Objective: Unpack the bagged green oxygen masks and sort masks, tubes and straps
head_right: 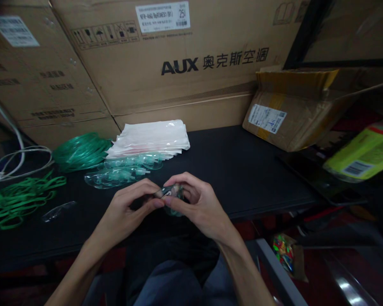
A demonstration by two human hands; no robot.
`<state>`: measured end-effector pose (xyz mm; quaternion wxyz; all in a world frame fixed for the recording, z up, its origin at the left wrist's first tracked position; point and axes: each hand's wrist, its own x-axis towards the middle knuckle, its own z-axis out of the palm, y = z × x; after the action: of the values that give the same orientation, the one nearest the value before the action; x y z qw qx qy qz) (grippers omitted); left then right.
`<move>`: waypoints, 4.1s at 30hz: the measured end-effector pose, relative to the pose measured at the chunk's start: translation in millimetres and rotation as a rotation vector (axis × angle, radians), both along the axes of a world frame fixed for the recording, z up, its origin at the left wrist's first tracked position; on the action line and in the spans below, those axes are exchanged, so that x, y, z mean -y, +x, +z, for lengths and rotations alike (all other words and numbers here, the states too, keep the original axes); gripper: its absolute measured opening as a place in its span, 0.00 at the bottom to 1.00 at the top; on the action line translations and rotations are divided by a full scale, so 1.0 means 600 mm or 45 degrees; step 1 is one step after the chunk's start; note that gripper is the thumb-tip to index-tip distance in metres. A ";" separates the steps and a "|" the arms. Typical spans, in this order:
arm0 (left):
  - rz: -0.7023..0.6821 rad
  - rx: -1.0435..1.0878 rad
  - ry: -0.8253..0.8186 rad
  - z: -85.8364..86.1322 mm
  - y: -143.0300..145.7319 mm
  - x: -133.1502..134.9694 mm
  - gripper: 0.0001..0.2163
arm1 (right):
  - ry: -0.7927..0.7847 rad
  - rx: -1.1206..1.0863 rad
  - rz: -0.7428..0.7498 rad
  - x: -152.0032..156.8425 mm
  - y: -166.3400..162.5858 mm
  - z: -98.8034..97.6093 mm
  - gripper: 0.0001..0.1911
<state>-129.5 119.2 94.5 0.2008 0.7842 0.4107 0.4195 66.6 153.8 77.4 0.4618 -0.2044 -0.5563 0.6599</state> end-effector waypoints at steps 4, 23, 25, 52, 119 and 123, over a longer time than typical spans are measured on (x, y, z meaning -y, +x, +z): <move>-0.046 0.041 -0.034 0.004 -0.001 0.003 0.03 | -0.043 0.001 0.027 0.000 -0.001 0.001 0.16; 0.029 0.104 -0.055 0.016 -0.006 0.010 0.05 | -0.028 0.120 0.162 0.000 0.010 0.013 0.13; 0.096 0.174 -0.113 0.014 -0.004 0.008 0.06 | -0.005 0.101 0.134 -0.001 0.009 0.011 0.11; 0.327 0.204 0.027 -0.005 0.002 -0.005 0.08 | 0.352 0.228 -0.773 0.025 -0.040 -0.011 0.07; 0.448 0.355 -0.109 0.009 0.004 -0.003 0.05 | 0.185 0.067 -0.779 0.028 -0.052 -0.010 0.13; 0.472 0.232 -0.041 0.004 0.000 -0.001 0.07 | 0.376 0.099 -0.916 0.034 -0.061 -0.013 0.14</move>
<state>-129.5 119.5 97.0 0.1689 0.6507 0.5349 0.5119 30.3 133.2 69.8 0.6667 -0.3428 -0.5551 0.3603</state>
